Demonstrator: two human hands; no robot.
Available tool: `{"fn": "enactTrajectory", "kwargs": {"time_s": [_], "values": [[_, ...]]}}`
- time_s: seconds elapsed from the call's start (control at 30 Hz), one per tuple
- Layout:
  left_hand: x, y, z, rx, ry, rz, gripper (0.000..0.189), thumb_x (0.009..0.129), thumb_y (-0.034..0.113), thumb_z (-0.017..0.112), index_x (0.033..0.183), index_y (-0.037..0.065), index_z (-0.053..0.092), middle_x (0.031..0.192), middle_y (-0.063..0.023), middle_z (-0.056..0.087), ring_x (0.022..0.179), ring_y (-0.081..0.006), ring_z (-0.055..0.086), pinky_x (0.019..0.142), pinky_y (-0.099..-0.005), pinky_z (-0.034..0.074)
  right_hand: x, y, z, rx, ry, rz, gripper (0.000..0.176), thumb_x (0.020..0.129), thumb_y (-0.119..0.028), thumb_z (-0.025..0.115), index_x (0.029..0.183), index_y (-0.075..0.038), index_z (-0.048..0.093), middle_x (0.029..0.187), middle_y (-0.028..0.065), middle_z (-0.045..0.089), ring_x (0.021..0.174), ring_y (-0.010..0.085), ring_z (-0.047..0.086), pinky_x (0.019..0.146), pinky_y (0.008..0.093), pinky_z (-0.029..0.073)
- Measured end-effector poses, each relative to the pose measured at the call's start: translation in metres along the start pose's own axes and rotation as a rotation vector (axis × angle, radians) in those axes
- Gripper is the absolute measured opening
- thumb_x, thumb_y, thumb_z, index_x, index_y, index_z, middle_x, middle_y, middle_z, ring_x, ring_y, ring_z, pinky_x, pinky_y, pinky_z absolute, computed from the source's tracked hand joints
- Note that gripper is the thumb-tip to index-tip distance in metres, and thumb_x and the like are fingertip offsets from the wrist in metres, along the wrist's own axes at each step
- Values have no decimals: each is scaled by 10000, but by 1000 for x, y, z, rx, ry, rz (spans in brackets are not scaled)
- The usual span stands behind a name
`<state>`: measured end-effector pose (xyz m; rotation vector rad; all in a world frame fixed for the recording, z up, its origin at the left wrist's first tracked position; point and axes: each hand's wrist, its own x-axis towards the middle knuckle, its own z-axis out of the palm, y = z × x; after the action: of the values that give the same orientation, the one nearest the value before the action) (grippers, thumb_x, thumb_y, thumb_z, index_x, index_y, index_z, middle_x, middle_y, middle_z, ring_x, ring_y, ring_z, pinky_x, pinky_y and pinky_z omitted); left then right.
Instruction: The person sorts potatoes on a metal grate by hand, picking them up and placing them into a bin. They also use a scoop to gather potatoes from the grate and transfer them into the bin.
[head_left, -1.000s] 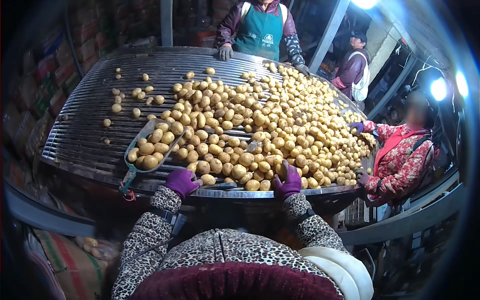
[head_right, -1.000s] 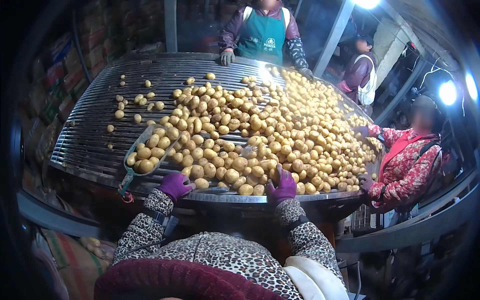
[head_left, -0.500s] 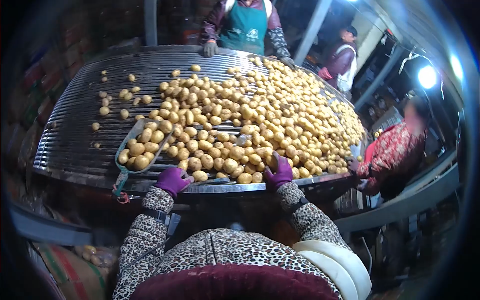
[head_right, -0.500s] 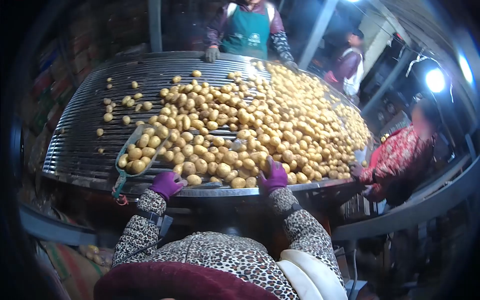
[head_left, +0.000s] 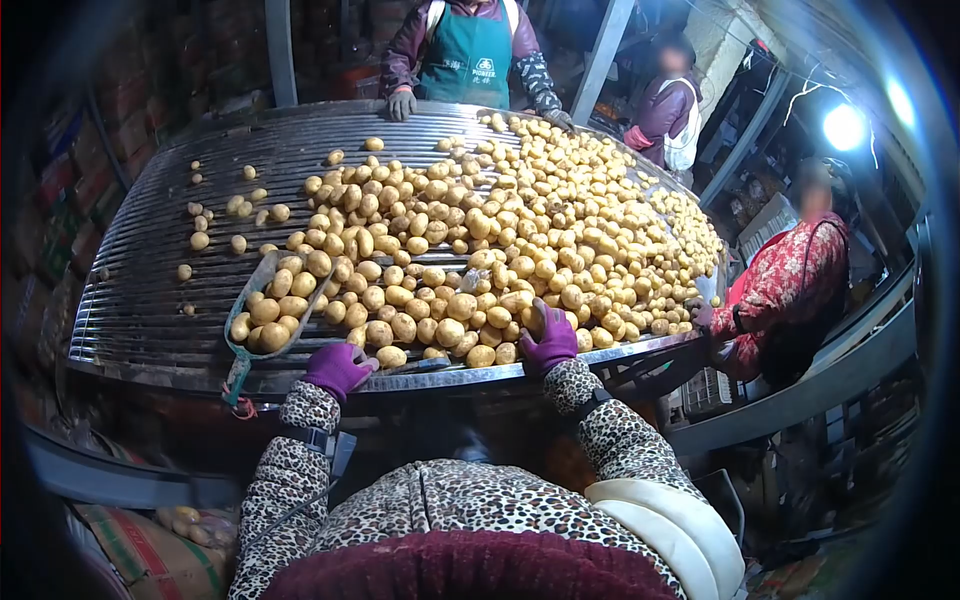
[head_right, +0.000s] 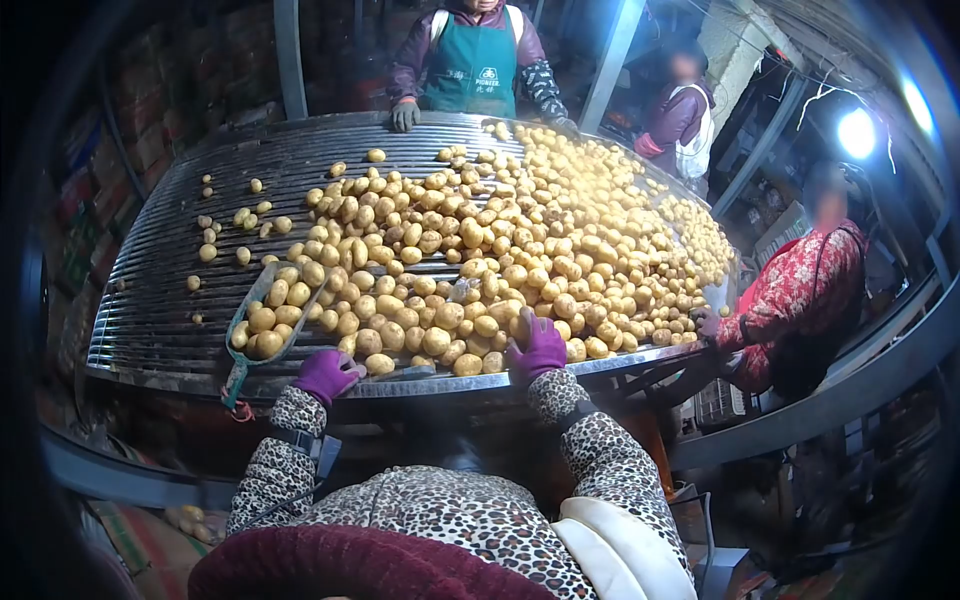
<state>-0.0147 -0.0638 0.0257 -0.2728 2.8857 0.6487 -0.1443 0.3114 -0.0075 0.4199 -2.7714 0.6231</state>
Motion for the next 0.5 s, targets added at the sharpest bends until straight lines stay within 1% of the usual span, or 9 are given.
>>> {"fn": "enactTrajectory", "kwargs": {"time_s": [0.33, 0.43, 0.5], "values": [[5, -2, 4, 1, 7, 16, 386, 770, 513, 675, 779, 127, 697, 790, -120, 675, 758, -307, 653, 701, -420, 511, 1, 1, 4, 19, 68, -51, 689, 736, -287, 734, 1355, -150, 464, 1084, 137, 554, 1043, 328, 541, 900, 430, 461], [3, -2, 2, 3, -1, 35, 388, 773, 514, 673, 782, 128, 699, 794, -121, 676, 760, -307, 654, 705, -421, 512, 0, 2, 4, 25, 76, -77, 664, 759, -298, 707, 1358, -156, 457, 1091, 145, 540, 1026, 339, 551, 863, 467, 460], [4, -2, 1, -19, -18, 22, 389, 774, 514, 673, 783, 126, 700, 796, -121, 676, 762, -307, 653, 708, -422, 512, 1, -1, 2, 20, 59, -67, 659, 767, -299, 705, 1360, -150, 457, 1099, 145, 540, 1032, 338, 551, 864, 465, 459]]}}
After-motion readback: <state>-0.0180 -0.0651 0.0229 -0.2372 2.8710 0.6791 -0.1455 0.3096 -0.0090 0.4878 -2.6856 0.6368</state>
